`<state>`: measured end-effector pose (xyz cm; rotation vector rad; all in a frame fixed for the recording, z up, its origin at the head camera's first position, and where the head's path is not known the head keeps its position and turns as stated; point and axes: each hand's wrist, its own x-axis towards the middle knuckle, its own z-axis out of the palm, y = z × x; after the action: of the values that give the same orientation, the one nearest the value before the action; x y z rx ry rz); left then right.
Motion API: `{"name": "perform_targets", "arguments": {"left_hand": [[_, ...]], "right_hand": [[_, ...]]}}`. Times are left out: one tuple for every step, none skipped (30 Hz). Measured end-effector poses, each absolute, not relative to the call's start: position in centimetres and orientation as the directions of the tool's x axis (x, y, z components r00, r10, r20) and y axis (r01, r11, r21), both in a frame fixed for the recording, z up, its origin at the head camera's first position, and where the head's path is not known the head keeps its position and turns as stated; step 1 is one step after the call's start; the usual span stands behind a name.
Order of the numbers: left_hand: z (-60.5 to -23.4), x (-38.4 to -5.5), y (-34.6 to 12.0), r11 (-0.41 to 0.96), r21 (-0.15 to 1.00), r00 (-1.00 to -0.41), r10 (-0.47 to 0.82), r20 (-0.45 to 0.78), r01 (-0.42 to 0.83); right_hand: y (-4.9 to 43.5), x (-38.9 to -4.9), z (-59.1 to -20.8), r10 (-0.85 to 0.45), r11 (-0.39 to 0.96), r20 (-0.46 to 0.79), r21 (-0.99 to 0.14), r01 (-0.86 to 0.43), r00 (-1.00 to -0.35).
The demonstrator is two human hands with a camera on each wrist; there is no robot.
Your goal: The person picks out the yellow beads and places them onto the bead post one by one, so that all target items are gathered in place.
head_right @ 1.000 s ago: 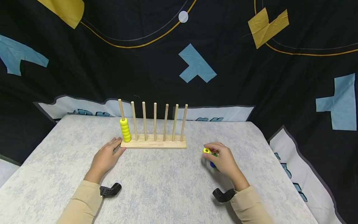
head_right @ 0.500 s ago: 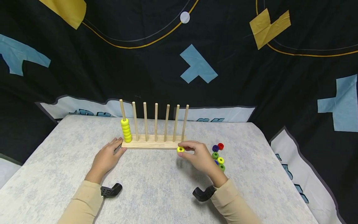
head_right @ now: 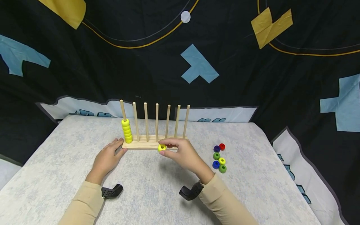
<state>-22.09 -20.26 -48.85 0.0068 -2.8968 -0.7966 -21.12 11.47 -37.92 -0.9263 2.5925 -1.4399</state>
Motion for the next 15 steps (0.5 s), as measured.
{"name": "perform_targets", "arguments": {"left_hand": [[-48.8,-22.1,-20.3,0.860,0.510,-0.991,-0.041,0.130,0.032],[-48.8,-22.1,-20.3,0.859,0.510,-0.991,-0.040,0.130,0.032],[-48.8,-22.1,-20.3,0.860,0.510,-0.991,-0.039,0.131,0.033],[-48.8,-22.1,-20.3,0.859,0.510,-0.991,-0.038,0.131,0.035],[-48.8,-22.1,-20.3,0.860,0.510,-0.990,-0.037,0.133,0.036],[-48.9,-22.1,-20.3,0.860,0.509,-0.990,-0.035,0.135,0.039],[-48.9,-22.1,-20.3,0.860,0.509,-0.990,-0.034,0.136,0.041],[-48.9,-22.1,-20.3,0.860,0.508,-0.990,-0.033,0.137,0.042],[-48.9,-22.1,-20.3,0.860,0.508,-0.990,-0.032,0.138,0.043],[-48.9,-22.1,-20.3,0.860,0.509,-0.990,-0.032,0.139,0.043],[-48.9,-22.1,-20.3,0.860,0.509,-0.990,-0.033,0.138,0.043],[-49.0,-22.1,-20.4,0.860,0.509,-0.990,-0.033,0.137,0.042],[-49.0,-22.1,-20.4,0.860,0.509,-0.990,-0.034,0.136,0.041],[-49.0,-22.1,-20.3,0.860,0.509,-0.990,-0.035,0.136,0.040],[-49.0,-22.1,-20.3,0.860,0.509,-0.990,-0.035,0.136,0.039]], "right_hand": [[11.2,-21.2,-37.7,-0.519,0.393,0.260,-0.773,-0.497,-0.815],[11.0,-21.3,-37.4,-0.525,0.394,0.273,-0.762,-0.514,-0.806],[10.8,-21.4,-37.2,-0.530,0.390,0.289,-0.751,-0.532,-0.797],[10.6,-21.5,-36.9,-0.533,0.391,0.303,-0.740,-0.547,-0.790],[10.4,-21.7,-36.6,-0.536,0.392,0.314,-0.729,-0.561,-0.783],[10.2,-21.9,-36.3,-0.540,0.391,0.327,-0.719,-0.575,-0.776],[10.0,-22.1,-36.0,-0.541,0.392,0.336,-0.710,-0.585,-0.771],[9.8,-22.3,-35.7,-0.541,0.394,0.341,-0.705,-0.590,-0.769],[9.7,-22.6,-35.4,-0.539,0.396,0.346,-0.700,-0.594,-0.768],[9.5,-22.9,-35.0,-0.537,0.397,0.351,-0.697,-0.597,-0.767],[9.4,-23.1,-34.7,-0.534,0.398,0.356,-0.695,-0.599,-0.767],[9.2,-23.4,-34.3,-0.530,0.399,0.361,-0.693,-0.600,-0.768],[9.1,-23.6,-33.9,-0.523,0.401,0.365,-0.692,-0.600,-0.770],[8.9,-23.9,-33.6,-0.516,0.401,0.369,-0.693,-0.599,-0.773],[8.7,-24.2,-33.3,-0.509,0.403,0.372,-0.694,-0.597,-0.776]]}}
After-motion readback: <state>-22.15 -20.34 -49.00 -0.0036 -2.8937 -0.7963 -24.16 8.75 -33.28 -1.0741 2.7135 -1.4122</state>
